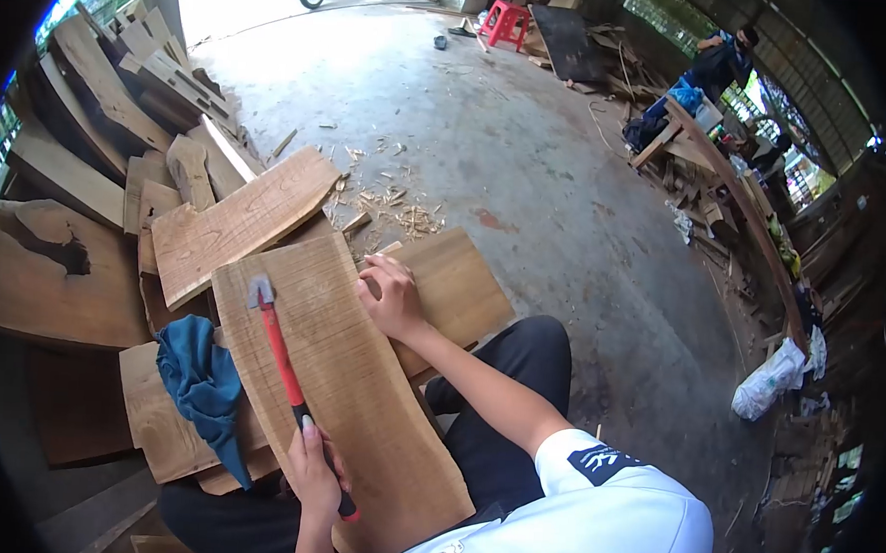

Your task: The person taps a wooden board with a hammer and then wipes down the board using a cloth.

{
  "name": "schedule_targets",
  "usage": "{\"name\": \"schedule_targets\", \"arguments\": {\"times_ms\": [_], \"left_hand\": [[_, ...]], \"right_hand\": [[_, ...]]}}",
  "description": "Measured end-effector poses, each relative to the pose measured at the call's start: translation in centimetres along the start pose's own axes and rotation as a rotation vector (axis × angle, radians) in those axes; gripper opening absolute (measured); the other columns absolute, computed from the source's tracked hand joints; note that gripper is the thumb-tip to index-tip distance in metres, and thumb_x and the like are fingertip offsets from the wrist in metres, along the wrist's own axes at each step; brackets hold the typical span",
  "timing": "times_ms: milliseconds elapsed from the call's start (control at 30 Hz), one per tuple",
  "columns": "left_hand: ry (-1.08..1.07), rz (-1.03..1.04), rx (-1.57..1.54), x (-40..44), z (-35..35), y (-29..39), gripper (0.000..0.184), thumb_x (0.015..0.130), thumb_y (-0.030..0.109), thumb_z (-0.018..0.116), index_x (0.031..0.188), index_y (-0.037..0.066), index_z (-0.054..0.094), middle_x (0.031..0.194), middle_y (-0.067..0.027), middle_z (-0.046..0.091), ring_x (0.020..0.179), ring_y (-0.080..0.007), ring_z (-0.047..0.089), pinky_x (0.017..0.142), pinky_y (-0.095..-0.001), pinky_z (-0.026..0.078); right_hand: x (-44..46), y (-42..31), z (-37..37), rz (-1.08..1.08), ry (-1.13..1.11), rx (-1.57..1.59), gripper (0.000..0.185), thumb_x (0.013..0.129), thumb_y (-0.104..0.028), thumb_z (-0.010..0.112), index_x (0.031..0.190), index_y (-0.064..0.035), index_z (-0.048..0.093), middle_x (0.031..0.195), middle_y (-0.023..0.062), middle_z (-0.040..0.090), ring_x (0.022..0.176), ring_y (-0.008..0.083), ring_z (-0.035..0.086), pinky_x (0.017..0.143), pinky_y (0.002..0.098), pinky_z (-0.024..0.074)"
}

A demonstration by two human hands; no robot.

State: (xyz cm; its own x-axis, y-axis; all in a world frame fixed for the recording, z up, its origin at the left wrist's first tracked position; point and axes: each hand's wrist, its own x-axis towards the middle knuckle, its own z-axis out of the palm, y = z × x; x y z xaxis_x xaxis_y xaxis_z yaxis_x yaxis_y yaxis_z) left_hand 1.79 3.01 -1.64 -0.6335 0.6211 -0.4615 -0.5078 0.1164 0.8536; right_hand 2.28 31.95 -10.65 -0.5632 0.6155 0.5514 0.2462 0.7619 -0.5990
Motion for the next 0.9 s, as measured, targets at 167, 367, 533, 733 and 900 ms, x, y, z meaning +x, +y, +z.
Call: {"name": "schedule_targets", "arguments": {"times_ms": [167,367,533,733,900], "left_hand": [[-0.006,-0.087,0.01,-0.7,0.6,1.2,0.042,0.108,0.048,0.039,0.091,0.009,0.045,0.05,-0.0008,0.04,0.033,-0.0107,0.039,0.031,-0.0257,0.032],[-0.016,0.047,0.05,-1.5,1.3,-0.8,0.039,0.107,0.046,0.042,0.094,0.01,0.046,0.051,0.0005,0.04,0.034,-0.0089,0.038,0.032,-0.0246,0.033],[-0.028,-0.118,-0.043,-1.1,1.5,0.9,0.038,0.108,0.045,0.039,0.099,0.009,0.045,0.052,-0.0012,0.04,0.033,-0.011,0.037,0.031,-0.0268,0.033],[-0.039,-0.011,-0.033,-1.8,1.4,-0.6,0.038,0.108,0.045,0.041,0.099,0.009,0.045,0.052,-0.0009,0.04,0.033,-0.0107,0.037,0.032,-0.0266,0.033],[-0.05,-0.139,-0.069,-1.8,1.3,0.2,0.038,0.108,0.046,0.039,0.099,0.009,0.044,0.051,-0.0013,0.039,0.033,-0.012,0.037,0.032,-0.0267,0.033]], "right_hand": [[0.1,0.1,-0.2,-0.02,0.006,-0.012,0.016,0.087,-0.019,0.066,0.089,-0.0029,0.069,0.117,0.0178,0.068,0.117,0.0361,0.061,0.105,0.0475,0.0426],[0.1,0.2,-0.1,-0.021,0.009,-0.01,0.017,0.088,-0.019,0.065,0.089,-0.0028,0.069,0.116,0.0173,0.069,0.117,0.0362,0.061,0.104,0.0474,0.043],[0.1,0.5,-0.1,-0.015,0.005,-0.01,0.016,0.089,-0.015,0.061,0.091,-0.0013,0.069,0.117,0.0194,0.069,0.118,0.0369,0.061,0.104,0.0466,0.0442],[0.2,0.3,-0.2,-0.026,0.022,0.004,0.014,0.089,-0.011,0.058,0.09,-0.0012,0.069,0.117,0.0196,0.069,0.118,0.0375,0.061,0.104,0.0468,0.0444],[0.0,0.3,-0.2,-0.028,0.01,-0.006,0.014,0.089,-0.01,0.058,0.09,-0.0009,0.068,0.116,0.0194,0.069,0.118,0.0378,0.061,0.104,0.0468,0.0443]]}}
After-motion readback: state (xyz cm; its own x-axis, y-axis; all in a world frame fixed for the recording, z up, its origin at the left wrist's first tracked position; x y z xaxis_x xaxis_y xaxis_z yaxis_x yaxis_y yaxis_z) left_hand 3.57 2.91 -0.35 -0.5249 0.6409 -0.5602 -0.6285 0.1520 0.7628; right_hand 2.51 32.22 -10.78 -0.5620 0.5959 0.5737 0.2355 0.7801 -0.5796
